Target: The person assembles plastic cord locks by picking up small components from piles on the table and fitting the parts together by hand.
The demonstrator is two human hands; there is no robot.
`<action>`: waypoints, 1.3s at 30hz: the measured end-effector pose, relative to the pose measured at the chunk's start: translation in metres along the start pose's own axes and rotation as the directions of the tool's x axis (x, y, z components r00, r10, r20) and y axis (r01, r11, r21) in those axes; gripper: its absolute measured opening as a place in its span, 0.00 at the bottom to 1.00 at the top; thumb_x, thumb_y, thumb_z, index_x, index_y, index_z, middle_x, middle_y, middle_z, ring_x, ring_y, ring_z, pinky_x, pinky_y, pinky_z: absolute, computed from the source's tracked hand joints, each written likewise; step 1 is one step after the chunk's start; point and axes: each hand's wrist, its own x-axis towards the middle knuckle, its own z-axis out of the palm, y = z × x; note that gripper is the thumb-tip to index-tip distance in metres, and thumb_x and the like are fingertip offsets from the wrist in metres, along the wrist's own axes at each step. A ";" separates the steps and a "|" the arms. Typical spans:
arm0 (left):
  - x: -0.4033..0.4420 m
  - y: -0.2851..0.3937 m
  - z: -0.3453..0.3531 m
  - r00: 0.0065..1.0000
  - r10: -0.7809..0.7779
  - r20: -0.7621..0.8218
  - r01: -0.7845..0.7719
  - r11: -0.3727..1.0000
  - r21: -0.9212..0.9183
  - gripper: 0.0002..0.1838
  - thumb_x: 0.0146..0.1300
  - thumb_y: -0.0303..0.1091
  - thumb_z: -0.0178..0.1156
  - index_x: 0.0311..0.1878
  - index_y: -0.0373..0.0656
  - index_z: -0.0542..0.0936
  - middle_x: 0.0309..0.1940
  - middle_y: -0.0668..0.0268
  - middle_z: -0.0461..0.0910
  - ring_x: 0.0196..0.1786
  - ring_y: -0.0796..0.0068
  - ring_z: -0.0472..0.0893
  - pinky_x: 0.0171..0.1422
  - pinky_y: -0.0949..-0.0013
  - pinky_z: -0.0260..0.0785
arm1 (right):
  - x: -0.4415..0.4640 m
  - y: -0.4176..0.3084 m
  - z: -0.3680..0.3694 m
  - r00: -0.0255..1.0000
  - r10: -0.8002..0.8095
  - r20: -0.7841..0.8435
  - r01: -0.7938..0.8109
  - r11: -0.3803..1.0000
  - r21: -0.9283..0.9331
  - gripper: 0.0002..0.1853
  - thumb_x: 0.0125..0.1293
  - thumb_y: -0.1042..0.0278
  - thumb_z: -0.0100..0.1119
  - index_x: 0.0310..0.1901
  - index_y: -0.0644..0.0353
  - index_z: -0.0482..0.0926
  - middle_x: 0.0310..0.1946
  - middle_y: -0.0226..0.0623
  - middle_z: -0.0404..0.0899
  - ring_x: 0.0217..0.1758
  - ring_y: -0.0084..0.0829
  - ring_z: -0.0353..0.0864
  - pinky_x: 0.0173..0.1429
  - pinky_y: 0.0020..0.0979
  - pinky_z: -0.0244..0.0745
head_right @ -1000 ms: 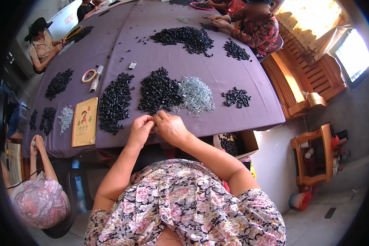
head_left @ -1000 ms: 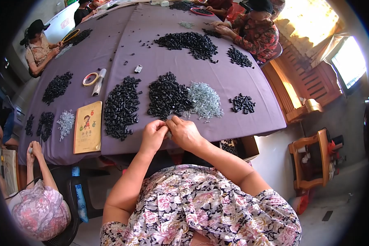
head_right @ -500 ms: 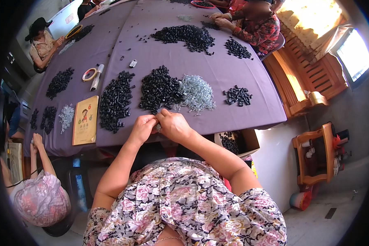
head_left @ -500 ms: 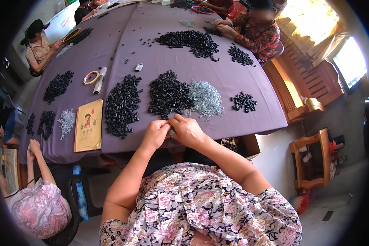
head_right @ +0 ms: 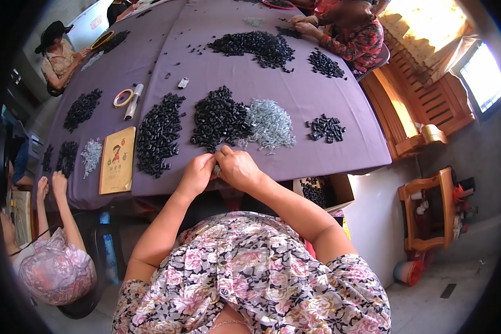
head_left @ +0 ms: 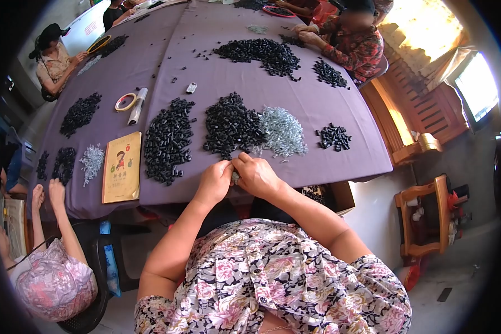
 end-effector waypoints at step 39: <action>0.002 0.000 -0.007 0.978 -0.132 0.159 0.171 0.951 -0.259 0.12 0.76 0.34 0.55 0.42 0.38 0.85 0.29 0.74 0.82 0.25 0.86 0.77 0.31 0.80 0.72 | -0.005 -0.006 -0.008 0.993 0.118 -0.017 -0.114 0.978 0.173 0.15 0.54 0.72 0.64 0.45 0.62 0.80 0.37 0.46 0.79 0.39 0.52 0.83 0.44 0.47 0.79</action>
